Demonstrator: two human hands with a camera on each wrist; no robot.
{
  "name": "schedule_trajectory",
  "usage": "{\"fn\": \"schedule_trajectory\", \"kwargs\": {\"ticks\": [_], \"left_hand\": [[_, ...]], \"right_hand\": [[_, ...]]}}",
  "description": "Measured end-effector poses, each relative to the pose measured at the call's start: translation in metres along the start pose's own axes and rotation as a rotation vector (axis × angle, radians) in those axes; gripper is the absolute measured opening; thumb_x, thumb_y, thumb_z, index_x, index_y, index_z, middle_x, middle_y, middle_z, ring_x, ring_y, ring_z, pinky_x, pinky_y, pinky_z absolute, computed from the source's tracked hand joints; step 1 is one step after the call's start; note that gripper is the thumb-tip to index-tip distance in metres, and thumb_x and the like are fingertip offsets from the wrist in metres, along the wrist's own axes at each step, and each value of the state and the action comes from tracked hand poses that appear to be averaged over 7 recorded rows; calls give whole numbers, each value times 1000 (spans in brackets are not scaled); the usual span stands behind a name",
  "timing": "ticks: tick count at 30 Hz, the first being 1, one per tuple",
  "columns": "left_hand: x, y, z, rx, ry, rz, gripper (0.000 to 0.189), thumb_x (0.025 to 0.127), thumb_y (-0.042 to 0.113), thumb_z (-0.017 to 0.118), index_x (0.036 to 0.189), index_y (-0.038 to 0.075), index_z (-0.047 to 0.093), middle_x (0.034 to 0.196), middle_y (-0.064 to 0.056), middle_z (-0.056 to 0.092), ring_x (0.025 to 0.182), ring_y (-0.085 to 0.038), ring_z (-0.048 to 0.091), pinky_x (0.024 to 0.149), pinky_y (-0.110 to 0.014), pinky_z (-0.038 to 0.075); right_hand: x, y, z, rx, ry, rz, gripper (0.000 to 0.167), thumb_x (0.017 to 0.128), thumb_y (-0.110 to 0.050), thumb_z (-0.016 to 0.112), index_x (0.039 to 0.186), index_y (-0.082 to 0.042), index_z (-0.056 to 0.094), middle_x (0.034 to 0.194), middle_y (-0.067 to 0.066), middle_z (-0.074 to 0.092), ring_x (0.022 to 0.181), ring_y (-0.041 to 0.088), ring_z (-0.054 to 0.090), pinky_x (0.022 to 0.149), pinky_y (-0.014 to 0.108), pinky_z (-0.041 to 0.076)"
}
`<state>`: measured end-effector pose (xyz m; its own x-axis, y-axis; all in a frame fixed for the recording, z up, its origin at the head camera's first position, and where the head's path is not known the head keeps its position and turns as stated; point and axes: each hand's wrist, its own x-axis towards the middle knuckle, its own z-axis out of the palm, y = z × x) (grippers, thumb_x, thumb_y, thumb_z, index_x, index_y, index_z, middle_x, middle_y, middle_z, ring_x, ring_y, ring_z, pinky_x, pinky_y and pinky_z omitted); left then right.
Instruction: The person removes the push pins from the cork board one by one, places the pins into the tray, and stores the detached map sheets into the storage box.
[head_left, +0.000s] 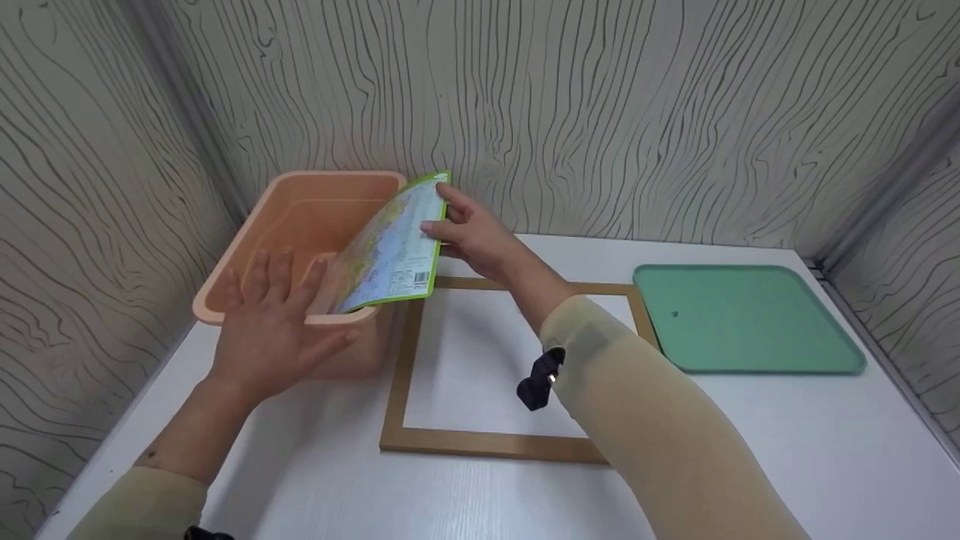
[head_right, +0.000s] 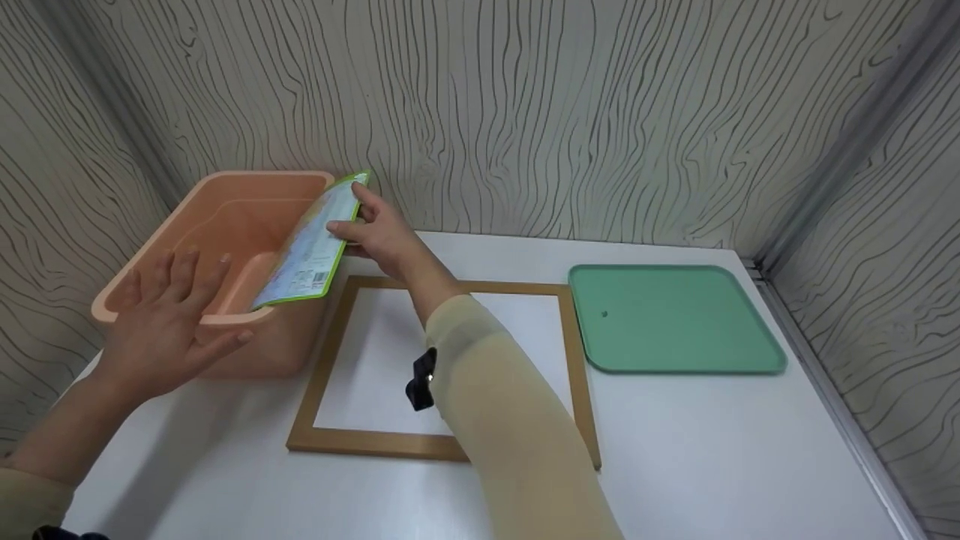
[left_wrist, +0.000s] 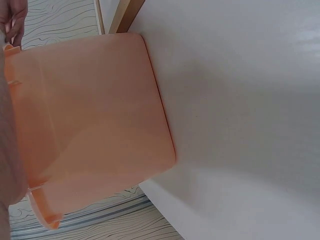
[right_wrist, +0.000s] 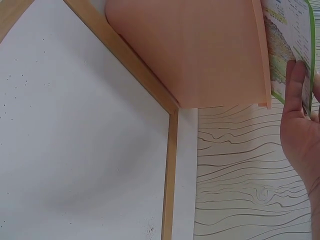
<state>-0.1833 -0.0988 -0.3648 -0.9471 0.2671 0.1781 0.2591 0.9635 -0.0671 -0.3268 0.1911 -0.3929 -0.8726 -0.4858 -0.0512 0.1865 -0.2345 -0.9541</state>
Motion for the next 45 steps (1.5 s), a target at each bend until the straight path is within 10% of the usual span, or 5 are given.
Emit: {"fn": "schedule_trajectory", "kwargs": {"ticks": [45], "left_hand": [[0, -3, -2, -27, 26, 34, 102, 92, 76, 60, 166, 12, 35, 172, -31, 15, 159, -52, 9, 120, -76, 7]], "right_hand": [[-11, -4, 3, 54, -29, -61, 83, 104, -14, 71, 171, -25, 23, 164, 10, 45, 128, 31, 67, 108, 42, 52]]}}
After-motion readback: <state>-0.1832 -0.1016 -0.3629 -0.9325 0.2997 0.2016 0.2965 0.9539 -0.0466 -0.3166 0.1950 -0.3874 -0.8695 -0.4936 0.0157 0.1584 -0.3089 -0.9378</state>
